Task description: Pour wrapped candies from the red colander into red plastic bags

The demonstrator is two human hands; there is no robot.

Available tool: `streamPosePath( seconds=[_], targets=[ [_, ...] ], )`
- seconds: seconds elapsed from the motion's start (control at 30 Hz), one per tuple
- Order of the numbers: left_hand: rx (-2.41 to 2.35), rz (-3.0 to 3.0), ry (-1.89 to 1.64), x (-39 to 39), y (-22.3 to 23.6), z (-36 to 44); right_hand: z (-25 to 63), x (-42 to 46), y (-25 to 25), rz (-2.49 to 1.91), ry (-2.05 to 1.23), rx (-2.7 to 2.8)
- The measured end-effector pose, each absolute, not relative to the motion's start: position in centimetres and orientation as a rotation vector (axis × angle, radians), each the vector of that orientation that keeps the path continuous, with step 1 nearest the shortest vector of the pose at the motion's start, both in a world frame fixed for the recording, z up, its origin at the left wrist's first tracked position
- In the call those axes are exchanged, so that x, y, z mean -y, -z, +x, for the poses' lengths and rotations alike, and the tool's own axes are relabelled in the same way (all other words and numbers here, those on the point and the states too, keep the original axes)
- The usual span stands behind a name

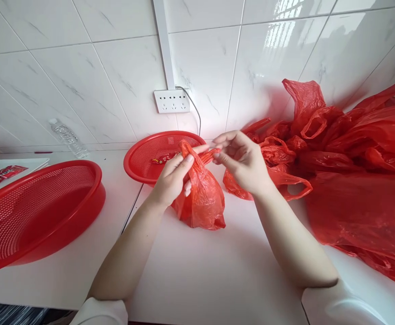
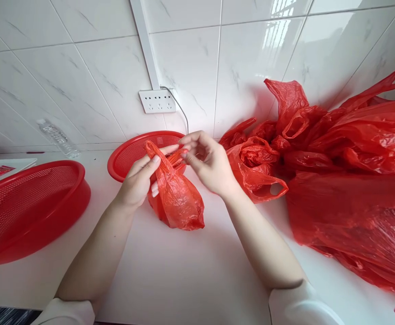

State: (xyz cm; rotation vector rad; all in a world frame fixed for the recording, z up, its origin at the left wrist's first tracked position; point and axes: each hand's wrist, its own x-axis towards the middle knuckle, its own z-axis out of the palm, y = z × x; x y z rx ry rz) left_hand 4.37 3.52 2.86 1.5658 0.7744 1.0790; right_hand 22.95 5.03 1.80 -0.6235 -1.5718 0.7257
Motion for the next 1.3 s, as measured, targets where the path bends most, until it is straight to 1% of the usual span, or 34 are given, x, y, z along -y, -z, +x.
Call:
streamPosePath(
  seconds=[0.1,0.17,0.23,0.37,0.43,0.53,0.6,0.7,0.77,0.93,1.13,1.2,1.3],
  targets=[
    [-0.763,1.353,-0.951,-4.2,-3.1,3.6,23.7,-5.7,-1.8,-0.638,-0.778,1.443],
    [-0.737,1.212,-0.904,-4.8,-3.1,3.2,24.3,-5.3,-2.3,-0.628,-0.722,1.453],
    [-0.692,1.067,-0.910,-5.4,-3.1,2.9,24.9,-4.3,-3.0,-0.593,-0.683,1.620],
    [-0.608,0.870,-0.909,-5.5,-3.6,2.8,25.7,-2.4,-4.3,-0.533,-0.734,2.192],
    [-0.576,0.962,-0.892,-5.2,-3.8,2.8,25.6,-2.5,-4.2,-0.572,-0.760,2.260],
    [-0.551,1.398,-0.827,-4.3,-3.8,2.8,24.5,-3.5,-3.2,-0.624,-0.805,1.941],
    [-0.638,1.790,-0.819,-3.7,-3.5,3.0,23.5,-4.3,-2.3,-0.604,-0.873,1.741],
    [-0.814,2.360,-0.929,-3.3,-3.0,3.3,22.4,-5.2,-1.2,-0.586,-1.039,1.761],
    [-0.812,2.587,-0.993,-3.3,-2.8,3.6,22.3,-5.6,-0.8,-0.603,-1.060,1.810],
    [-0.715,2.588,-0.965,-3.6,-3.0,3.9,23.5,-6.0,-0.9,-0.593,-0.956,1.923],
    [-0.820,2.485,-0.976,-3.4,-3.6,3.6,24.9,-6.0,-1.3,-0.804,-0.814,1.963],
    [-0.906,2.471,-0.926,-3.4,-3.7,3.2,25.4,-6.0,-1.3,-0.890,-0.709,1.951],
    [-1.009,2.432,-0.787,-3.6,-3.8,2.6,26.1,-6.1,-1.4,-1.056,-0.443,1.934]
  ],
)
